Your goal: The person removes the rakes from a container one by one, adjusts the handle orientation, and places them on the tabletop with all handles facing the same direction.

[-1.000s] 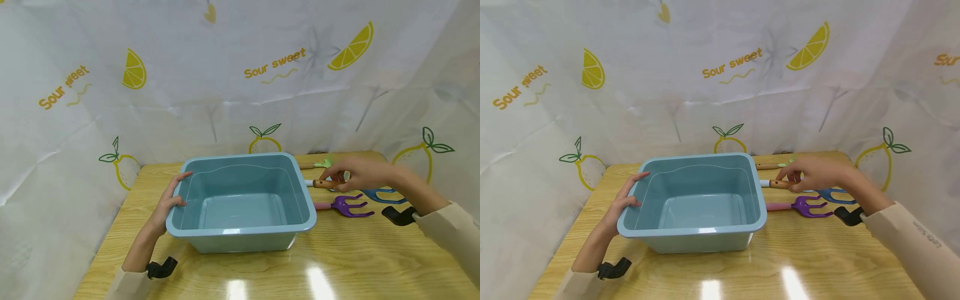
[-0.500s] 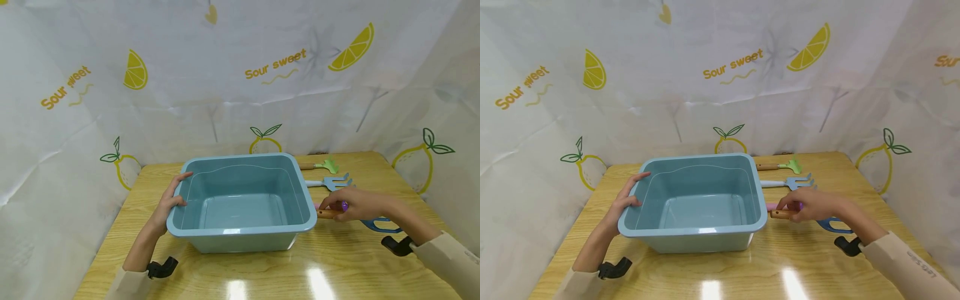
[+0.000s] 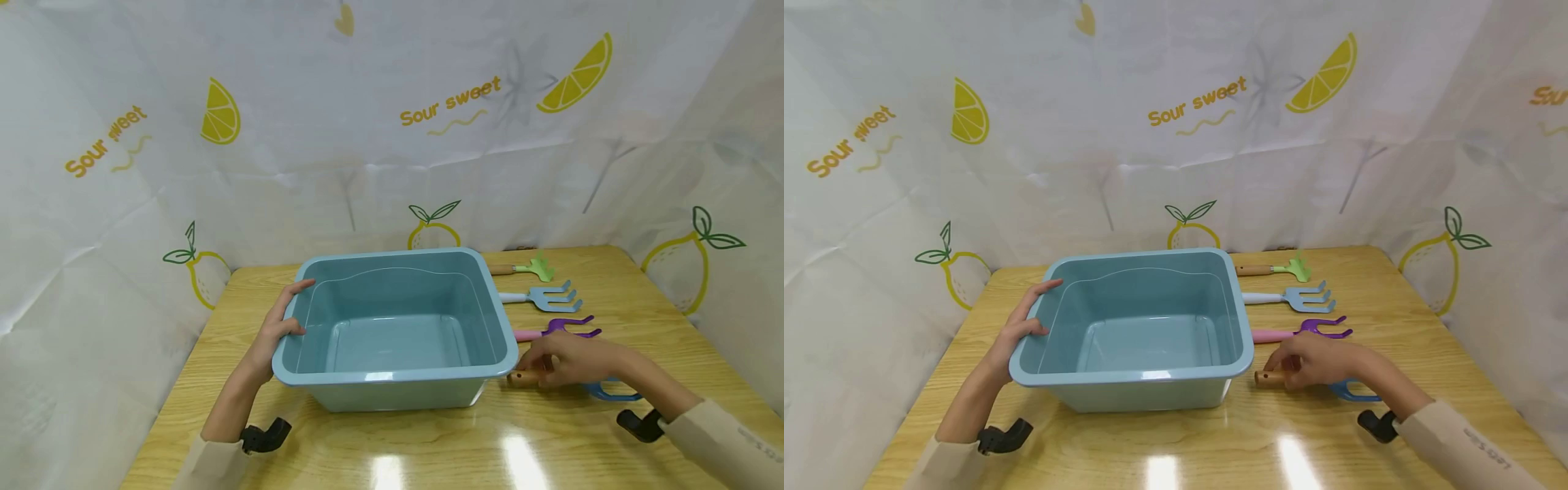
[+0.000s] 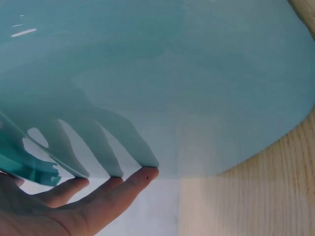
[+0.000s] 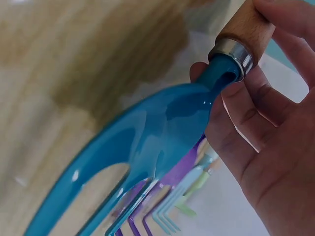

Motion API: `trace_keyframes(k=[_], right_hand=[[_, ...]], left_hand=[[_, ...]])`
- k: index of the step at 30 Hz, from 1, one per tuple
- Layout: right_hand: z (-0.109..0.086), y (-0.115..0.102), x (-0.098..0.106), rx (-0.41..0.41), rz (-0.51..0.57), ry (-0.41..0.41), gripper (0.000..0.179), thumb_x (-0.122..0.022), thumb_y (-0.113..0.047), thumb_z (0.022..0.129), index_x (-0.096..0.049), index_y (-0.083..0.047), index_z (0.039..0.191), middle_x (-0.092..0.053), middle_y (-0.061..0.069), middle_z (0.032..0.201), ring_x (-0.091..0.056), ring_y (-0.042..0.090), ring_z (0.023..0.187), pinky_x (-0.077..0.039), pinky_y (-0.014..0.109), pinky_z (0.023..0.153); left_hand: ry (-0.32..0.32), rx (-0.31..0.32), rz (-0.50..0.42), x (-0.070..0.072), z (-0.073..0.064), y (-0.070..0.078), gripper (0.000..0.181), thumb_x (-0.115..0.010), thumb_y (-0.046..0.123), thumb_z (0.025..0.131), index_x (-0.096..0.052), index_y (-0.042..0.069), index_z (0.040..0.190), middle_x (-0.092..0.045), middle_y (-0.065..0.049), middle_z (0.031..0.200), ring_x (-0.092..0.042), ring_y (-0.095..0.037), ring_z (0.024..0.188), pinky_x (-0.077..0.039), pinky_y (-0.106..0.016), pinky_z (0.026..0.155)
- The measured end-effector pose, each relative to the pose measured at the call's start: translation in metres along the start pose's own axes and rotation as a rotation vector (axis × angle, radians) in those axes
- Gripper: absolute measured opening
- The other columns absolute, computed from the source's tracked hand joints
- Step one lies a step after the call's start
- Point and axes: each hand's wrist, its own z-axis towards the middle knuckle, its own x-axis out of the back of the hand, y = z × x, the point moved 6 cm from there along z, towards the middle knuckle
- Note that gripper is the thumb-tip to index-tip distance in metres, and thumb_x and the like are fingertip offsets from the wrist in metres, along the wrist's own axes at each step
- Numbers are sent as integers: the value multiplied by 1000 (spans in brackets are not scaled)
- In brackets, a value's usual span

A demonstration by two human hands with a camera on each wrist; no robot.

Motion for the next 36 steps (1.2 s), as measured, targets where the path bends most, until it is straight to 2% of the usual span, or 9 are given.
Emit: trace_keyframes(k=[5, 8, 12, 18, 23, 28, 32, 36], right_hand=[[-2, 5, -9, -21, 52, -13, 35, -74, -10, 90, -75, -14, 124, -73, -7, 96, -56, -4, 80, -50, 22, 65], [-2, 6, -12, -20, 46, -6, 34, -74, -10, 90, -76, -14, 123, -74, -8, 98, -57, -5, 79, -50, 22, 64], [-1, 6, -17, -13, 40, 30, 34, -75, -8, 88, -77, -14, 122, -75, -8, 96, -55, -5, 75, -50, 22, 61], [-4, 7, -19, -66, 64, 75, 34, -75, -5, 87, -76, -10, 121, -74, -4, 93, -54, -4, 74, -48, 22, 60], [-9, 12, -21, -98, 107, 72, 33, -76, -5, 87, -75, -7, 119, -68, 0, 87, -53, -3, 75, -48, 23, 61], [-14, 16, -27, -141, 167, 44, 31, -78, -12, 88, -74, -11, 119, -64, 0, 87, -53, -2, 76, -47, 24, 62], [-17, 14, -26, -165, 131, 14, 32, -78, -21, 90, -71, -16, 121, -64, -3, 92, -55, -1, 79, -49, 24, 65], [-20, 4, -12, -210, 26, -13, 36, -76, -28, 93, -67, -22, 127, -67, -5, 107, -61, 4, 92, -52, 27, 72]], left_hand=[[-2, -2, -5, 0, 0, 0, 81, -45, 8, 81, -28, 18, 160, -10, -13, 169, -28, -49, 145, -46, -53, 96], [-2, -5, -8, 0, 0, 0, 81, -45, 8, 82, -28, 18, 161, -9, -13, 169, -29, -49, 145, -47, -52, 95], [-6, -9, -11, 0, -1, 0, 82, -45, 8, 82, -28, 19, 161, -8, -13, 170, -29, -49, 144, -47, -51, 94], [4, -4, -17, -3, -2, -1, 82, -45, 7, 81, -28, 18, 161, -10, -16, 169, -31, -50, 141, -48, -50, 93], [3, 0, -23, -8, -2, -4, 82, -46, 8, 81, -28, 17, 160, -11, -17, 169, -32, -50, 141, -48, -48, 92], [-6, -6, -19, -11, -3, -6, 81, -46, 8, 82, -29, 18, 160, -11, -17, 169, -32, -51, 141, -49, -50, 91], [-7, -10, -18, -11, -4, -6, 81, -46, 9, 81, -29, 18, 160, -12, -17, 168, -33, -52, 140, -50, -51, 91], [-19, -13, 1, -10, -4, -7, 79, -47, 10, 85, -28, 20, 161, -9, -16, 170, -30, -53, 144, -50, -51, 92]])
